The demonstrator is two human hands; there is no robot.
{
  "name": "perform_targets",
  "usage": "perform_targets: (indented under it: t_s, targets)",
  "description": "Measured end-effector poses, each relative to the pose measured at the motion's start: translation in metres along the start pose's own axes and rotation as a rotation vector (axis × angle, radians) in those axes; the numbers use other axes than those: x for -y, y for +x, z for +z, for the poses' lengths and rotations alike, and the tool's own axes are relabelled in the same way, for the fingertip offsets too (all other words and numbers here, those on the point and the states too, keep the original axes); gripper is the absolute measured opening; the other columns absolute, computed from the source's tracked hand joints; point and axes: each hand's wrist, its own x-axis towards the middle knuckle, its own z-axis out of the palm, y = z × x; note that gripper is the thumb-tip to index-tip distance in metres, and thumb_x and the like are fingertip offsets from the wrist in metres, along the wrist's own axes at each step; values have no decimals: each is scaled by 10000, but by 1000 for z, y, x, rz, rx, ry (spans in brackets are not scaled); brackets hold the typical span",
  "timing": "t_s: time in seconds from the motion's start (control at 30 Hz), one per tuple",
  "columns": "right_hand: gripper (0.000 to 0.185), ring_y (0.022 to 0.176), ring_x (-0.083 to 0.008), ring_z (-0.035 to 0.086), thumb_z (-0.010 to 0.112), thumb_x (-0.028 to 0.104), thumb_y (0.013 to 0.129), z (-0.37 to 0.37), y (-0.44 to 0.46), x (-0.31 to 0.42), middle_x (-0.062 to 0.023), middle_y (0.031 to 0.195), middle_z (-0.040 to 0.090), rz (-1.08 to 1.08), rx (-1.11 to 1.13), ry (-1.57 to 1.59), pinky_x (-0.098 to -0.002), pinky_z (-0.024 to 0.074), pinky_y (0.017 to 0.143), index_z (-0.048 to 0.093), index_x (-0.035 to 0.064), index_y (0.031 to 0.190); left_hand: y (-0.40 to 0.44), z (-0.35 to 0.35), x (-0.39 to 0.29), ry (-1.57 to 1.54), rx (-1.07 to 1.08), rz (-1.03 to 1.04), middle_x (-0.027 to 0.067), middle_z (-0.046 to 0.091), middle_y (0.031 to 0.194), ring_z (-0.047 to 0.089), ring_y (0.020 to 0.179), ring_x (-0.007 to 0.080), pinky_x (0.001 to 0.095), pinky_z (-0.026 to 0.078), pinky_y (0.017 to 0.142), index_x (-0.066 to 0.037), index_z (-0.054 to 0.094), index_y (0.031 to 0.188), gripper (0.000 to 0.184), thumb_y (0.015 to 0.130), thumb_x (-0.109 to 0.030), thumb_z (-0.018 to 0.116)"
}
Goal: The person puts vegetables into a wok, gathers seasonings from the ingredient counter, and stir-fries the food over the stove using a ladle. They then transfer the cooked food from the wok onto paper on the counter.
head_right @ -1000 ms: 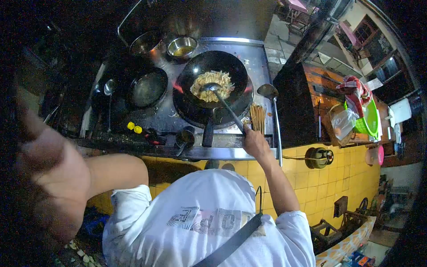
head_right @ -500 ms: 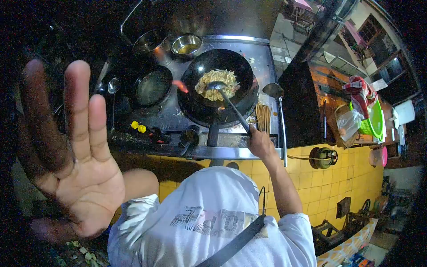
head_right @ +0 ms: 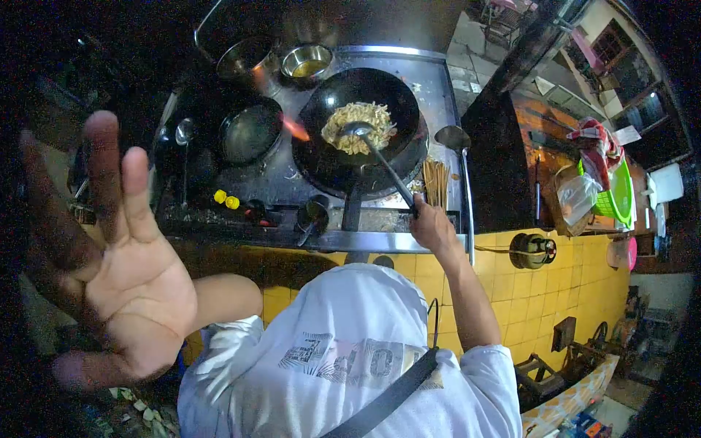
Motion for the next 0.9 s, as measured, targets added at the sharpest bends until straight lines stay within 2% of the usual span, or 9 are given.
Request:
perform_targets:
  t_s: [0.23, 0.43, 0.53, 0.67, 0.7, 0.73, 0.8, 0.87, 0.9]
  targets:
    - [421, 721, -456, 598, 576, 84, 770, -2, -1, 2, -310, 720, 586, -28, 2, -7, -512, 492, 660, 507, 5, 1178, -8, 1, -3, 46, -5, -36, 234, 226, 1468, 185, 1363, 416, 607, 141, 1071, -16, 387, 1360, 860, 853, -706, 297]
    - [440, 739, -445, 605, 569, 89, 809, -4, -3, 1, -296, 735, 597, 6, 26, -9, -498, 483, 663, 486, -1, 1231, -57, 7, 8, -26, 37, -248, 236, 276, 1448, 237, 1347, 418, 590, 168, 1071, 10, 400, 1347, 895, 852, -722, 259]
    - [440, 732, -450, 606, 562, 106, 834, -5, -2, 9, -301, 743, 599, 32, 28, -45, -501, 478, 658, 480, -4, 1253, -78, 0, 48, 51, -121, -572, 231, 405, 1378, 404, 1275, 351, 466, 264, 1069, 59, 429, 1308, 883, 878, -689, 240]
    - [308, 675, -474, 583, 524, 146, 856, 3, 0, 11, -289, 669, 577, -37, -87, 23, -547, 463, 605, 505, 58, 1151, -156, -54, 211, 591, -418, -1029, 187, 589, 1126, 566, 1033, 211, 303, 428, 905, 62, 490, 1212, 544, 923, -398, 519]
    - [286, 665, -477, 577, 483, 177, 889, 14, 4, 4, -280, 673, 580, -17, -72, -18, -554, 452, 584, 507, 80, 1157, -188, -64, 247, 825, -324, -1122, 307, 534, 1175, 544, 1098, 383, 427, 435, 915, 100, 473, 1192, 690, 877, -513, 514]
    - [279, 662, -458, 593, 463, 198, 901, 9, 5, 9, -264, 673, 592, 14, -16, -123, -541, 471, 580, 511, 89, 1153, -193, -61, 259, 1039, -201, -1289, 356, 525, 1137, 517, 1111, 427, 442, 417, 937, 121, 447, 1205, 797, 809, -559, 576]
    - [252, 670, -417, 622, 463, 188, 909, -13, 7, -8, -251, 695, 609, 19, 49, -211, -507, 500, 575, 522, 97, 1136, -236, -79, 309, 998, 115, -1460, 283, 602, 1029, 613, 958, 407, 423, 492, 853, 115, 519, 1107, 735, 758, -519, 649]
    - [219, 698, -349, 661, 420, 160, 934, -68, -1, 35, -210, 786, 648, 54, 105, -365, -454, 540, 578, 536, 88, 1106, -225, -68, 299, 75, -255, -1689, 167, 644, 852, 665, 715, 284, 374, 550, 687, 69, 580, 1000, 513, 791, -391, 666]
    - [247, 701, -338, 665, 411, 148, 934, -64, 4, 36, -200, 790, 652, 144, 107, -367, -442, 547, 590, 529, 86, 1142, -233, -69, 309, -65, -322, -1618, 148, 647, 834, 656, 682, 248, 346, 541, 651, 44, 593, 975, 440, 804, -356, 658]
